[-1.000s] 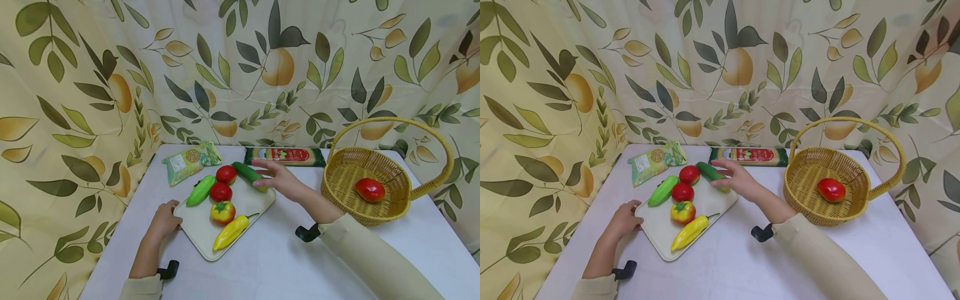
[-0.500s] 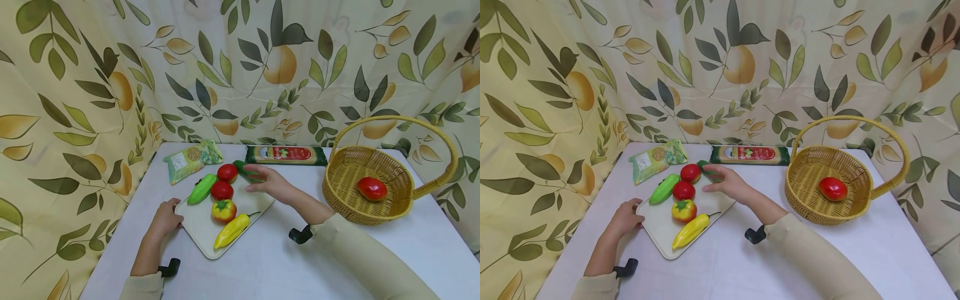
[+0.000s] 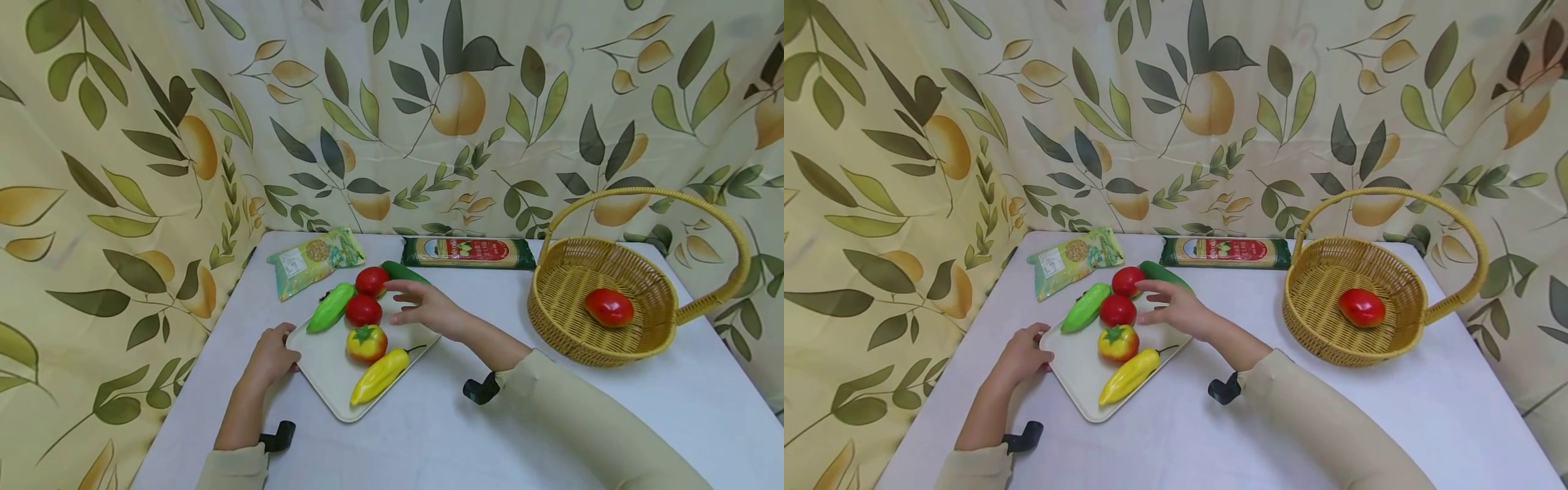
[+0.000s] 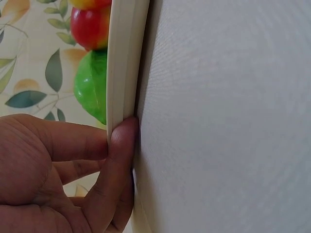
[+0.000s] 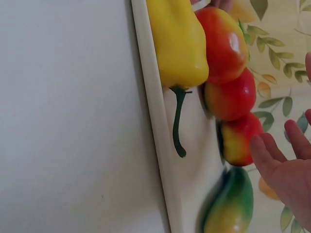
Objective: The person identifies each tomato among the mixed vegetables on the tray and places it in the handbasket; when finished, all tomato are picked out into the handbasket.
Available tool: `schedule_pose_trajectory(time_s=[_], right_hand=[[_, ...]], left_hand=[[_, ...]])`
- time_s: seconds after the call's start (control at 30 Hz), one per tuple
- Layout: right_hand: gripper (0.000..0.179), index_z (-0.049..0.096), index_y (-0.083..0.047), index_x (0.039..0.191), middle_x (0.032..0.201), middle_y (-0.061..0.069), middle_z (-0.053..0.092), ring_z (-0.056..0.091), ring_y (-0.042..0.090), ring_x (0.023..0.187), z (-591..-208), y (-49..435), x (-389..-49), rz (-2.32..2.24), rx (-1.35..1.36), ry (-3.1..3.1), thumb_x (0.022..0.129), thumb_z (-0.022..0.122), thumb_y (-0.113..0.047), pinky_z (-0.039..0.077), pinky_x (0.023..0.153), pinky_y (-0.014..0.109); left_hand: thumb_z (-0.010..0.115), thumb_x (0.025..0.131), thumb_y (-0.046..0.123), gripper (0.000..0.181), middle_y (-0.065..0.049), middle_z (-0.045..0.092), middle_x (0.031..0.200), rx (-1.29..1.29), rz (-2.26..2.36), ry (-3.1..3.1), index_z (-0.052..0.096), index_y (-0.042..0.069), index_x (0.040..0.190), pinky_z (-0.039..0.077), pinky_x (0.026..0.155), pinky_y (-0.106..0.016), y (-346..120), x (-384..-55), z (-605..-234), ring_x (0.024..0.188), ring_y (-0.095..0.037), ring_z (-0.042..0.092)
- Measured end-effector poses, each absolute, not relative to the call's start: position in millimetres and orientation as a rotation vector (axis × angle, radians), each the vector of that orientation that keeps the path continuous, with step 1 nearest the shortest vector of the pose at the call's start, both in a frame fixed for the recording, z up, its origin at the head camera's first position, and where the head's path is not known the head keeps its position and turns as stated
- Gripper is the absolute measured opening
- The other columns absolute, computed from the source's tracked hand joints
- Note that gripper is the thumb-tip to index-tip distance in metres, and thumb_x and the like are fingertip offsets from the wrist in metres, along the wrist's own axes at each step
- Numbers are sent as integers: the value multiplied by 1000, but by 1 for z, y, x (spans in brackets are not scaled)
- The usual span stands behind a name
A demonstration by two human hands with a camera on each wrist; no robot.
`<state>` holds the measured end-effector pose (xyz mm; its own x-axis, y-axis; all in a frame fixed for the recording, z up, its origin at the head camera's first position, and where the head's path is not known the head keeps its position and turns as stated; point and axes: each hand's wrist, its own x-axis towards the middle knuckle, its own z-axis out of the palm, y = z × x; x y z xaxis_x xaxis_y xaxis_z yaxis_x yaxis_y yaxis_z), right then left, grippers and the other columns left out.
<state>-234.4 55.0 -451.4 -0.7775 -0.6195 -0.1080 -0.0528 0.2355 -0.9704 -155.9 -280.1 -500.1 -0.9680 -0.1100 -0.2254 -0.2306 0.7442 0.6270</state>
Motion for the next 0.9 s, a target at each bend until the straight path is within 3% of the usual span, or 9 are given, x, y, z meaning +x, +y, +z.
schedule_pose_trajectory(time_s=[0.23, 0.5, 0.63, 0.9], right_hand=[[65, 49, -12, 149, 152, 12, 46, 42, 38, 138, -456, 46, -229, -1527, -628, 2073, 89, 75, -14, 50, 97, 45], [64, 53, -19, 147, 152, 3, 46, 42, 35, 138, -461, 37, -223, -1470, -619, 2079, 88, 78, -20, 48, 100, 46], [63, 54, -20, 145, 151, 3, 47, 43, 35, 138, -464, 33, -220, -1454, -607, 2083, 87, 79, -21, 48, 100, 46], [63, 54, -18, 145, 149, 1, 49, 40, 32, 140, -465, 29, -216, -1440, -661, 2112, 88, 78, -17, 36, 110, 51]], left_hand=[[66, 80, 0, 57, -25, 55, 109, -262, 1031, 2769, 53, -8, 134, 49, 76, -42, -280, -155, -500, 92, -34, 56], [64, 79, -4, 56, -27, 55, 109, -261, 1113, 2758, 53, -10, 133, 49, 64, -31, -278, -153, -495, 85, -31, 59], [64, 80, -4, 55, -27, 56, 109, -256, 1108, 2760, 53, -10, 133, 49, 63, -30, -276, -152, -493, 85, -30, 59], [64, 80, -5, 55, -27, 55, 110, -270, 1134, 2746, 53, -10, 133, 50, 61, -31, -276, -151, -494, 80, -27, 60]])
